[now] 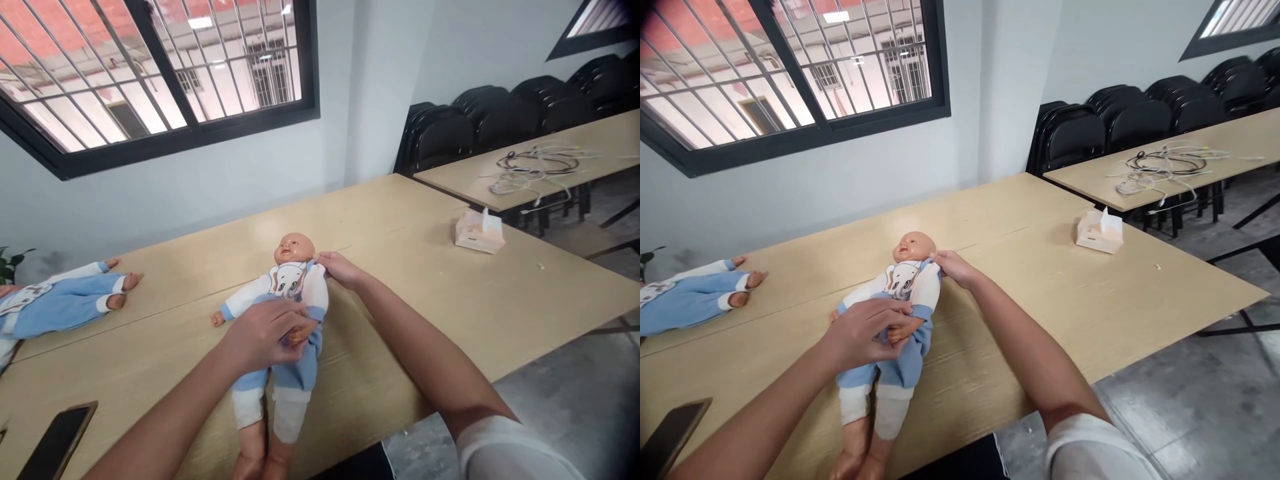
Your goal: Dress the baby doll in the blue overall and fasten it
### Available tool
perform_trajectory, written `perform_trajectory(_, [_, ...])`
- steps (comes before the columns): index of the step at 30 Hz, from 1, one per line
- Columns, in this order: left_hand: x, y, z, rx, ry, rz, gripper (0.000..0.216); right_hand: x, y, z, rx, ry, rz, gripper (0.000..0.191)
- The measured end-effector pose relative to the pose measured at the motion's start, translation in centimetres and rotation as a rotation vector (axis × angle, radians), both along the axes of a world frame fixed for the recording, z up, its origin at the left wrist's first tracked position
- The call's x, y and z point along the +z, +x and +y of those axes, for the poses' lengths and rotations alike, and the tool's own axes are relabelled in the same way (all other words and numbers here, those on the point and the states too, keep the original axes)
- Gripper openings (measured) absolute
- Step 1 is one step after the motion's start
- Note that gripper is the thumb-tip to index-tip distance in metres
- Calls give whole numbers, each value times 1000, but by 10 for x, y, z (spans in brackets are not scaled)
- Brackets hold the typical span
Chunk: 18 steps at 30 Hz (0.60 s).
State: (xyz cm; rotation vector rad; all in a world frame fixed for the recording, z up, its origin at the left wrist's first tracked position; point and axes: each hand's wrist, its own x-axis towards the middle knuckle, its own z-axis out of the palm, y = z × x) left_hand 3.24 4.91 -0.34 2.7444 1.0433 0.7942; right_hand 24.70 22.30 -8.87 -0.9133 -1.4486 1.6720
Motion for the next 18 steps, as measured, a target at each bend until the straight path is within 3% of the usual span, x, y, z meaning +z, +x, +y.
perform_trajectory(7, [8,-13,-7,167,154,-244,31,-22,-19,-10,-154,74,23,40])
perform_trajectory(13, [-3,-9,-9,74,179,-152,35,-25,6,-44,-122,66,-35,34])
perform_trajectory(18, [-5,-2,-14,-23,163,-70,39,-22,14,-50,-275,330,-231,20])
